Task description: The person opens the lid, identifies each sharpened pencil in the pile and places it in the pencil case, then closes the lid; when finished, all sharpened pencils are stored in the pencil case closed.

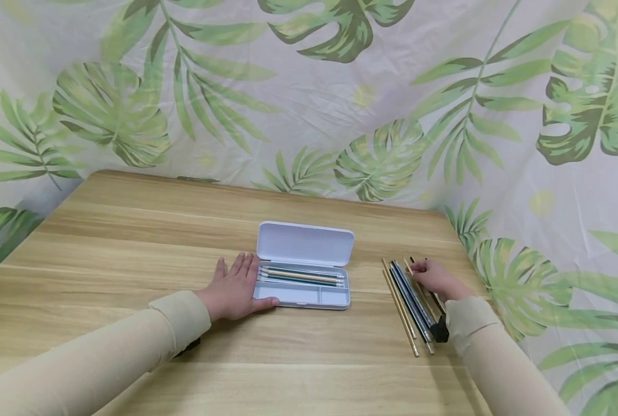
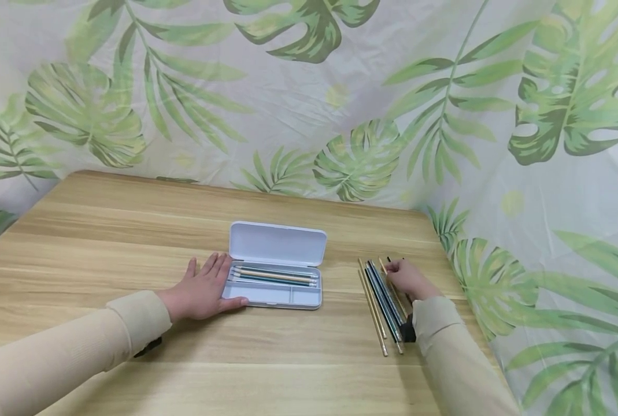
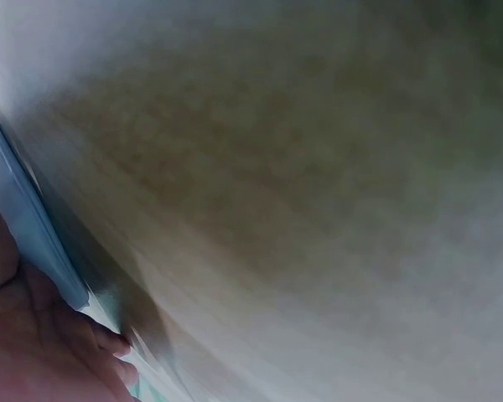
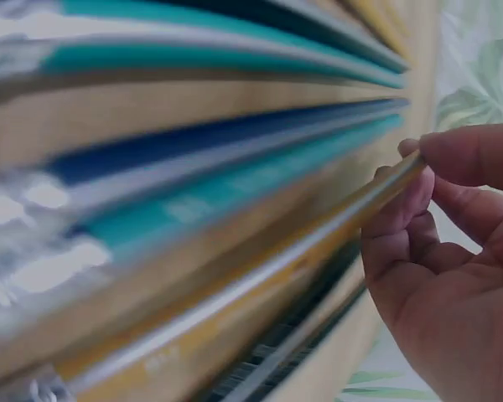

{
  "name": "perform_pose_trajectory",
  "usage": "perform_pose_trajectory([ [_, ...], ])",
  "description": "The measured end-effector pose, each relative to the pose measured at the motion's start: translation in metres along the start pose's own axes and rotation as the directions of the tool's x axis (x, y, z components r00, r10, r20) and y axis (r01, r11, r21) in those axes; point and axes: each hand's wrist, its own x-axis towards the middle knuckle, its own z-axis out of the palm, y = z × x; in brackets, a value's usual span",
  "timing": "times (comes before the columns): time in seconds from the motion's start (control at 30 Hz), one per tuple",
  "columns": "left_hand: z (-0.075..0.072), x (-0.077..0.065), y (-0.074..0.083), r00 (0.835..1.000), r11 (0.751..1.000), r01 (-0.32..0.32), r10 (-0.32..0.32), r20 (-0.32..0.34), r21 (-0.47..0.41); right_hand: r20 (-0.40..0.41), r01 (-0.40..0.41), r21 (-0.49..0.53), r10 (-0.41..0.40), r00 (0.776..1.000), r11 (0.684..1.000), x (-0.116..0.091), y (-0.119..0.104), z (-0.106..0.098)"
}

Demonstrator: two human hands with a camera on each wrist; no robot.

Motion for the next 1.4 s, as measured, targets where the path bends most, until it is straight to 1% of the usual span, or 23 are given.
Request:
perform_pose_trajectory([
  [0.1,-0.002,-0.001,0.001,1.000,1.000,0.000,0.000,0.000,-0.001,0.037,-0.003,0.125,-0.001,0.999,0.992,0.001,-0.008,-0.009],
  [0.2,-0.003,-0.001,0.001,1.000,1.000,-0.002,0.002,-0.003,-0.009,0.048,-0.009,0.209,-0.001,0.999,0.978,0.001,-0.017,-0.017],
  [0.27,-0.002,-0.001,0.001,1.000,1.000,0.000,0.000,-0.002,-0.011,0.048,-0.005,0.223,-0.006,0.999,0.975,0.000,-0.024,-0.022],
  [0.47,-0.002,-0.002,0.002,1.000,1.000,0.000,0.000,-0.002,-0.005,0.099,0.011,0.187,-0.030,0.995,0.982,0.001,-0.046,-0.029],
  [0.6,-0.004,-0.004,0.002,1.000,1.000,0.004,-0.004,0.002,-0.014,0.103,0.061,0.189,-0.082,0.991,0.980,0.005,-0.063,-0.026],
  [0.73,-0.004,-0.003,0.001,1.000,1.000,0.002,-0.002,0.002,-0.009,0.111,0.128,0.184,-0.150,0.982,0.975,0.007,-0.085,-0.017],
  [0.83,-0.004,-0.004,0.001,1.000,1.000,-0.002,0.002,-0.008,0.003,0.160,0.179,0.186,-0.209,0.965,0.966,0.010,-0.102,-0.008],
  [0.97,-0.003,-0.005,0.003,1.000,1.000,-0.007,0.008,-0.022,0.018,0.258,0.249,0.193,-0.294,0.920,0.949,0.016,-0.122,0.006],
  [1.03,-0.003,-0.005,0.004,1.000,1.000,-0.007,0.008,-0.027,0.026,0.305,0.280,0.168,-0.320,0.897,0.945,0.019,-0.131,0.013],
  [1.17,-0.002,-0.004,0.004,0.999,0.999,-0.004,0.006,-0.035,0.038,0.374,0.330,0.079,-0.335,0.865,0.941,0.022,-0.151,0.029],
  [1.3,-0.003,-0.005,0.003,0.999,0.999,-0.004,0.006,-0.039,0.050,0.415,0.354,0.019,-0.329,0.848,0.935,0.029,-0.166,0.047],
  [1.4,-0.001,-0.003,0.001,0.999,0.999,-0.007,0.009,-0.037,0.053,0.448,0.385,-0.039,-0.328,0.831,0.922,0.037,-0.174,0.061],
])
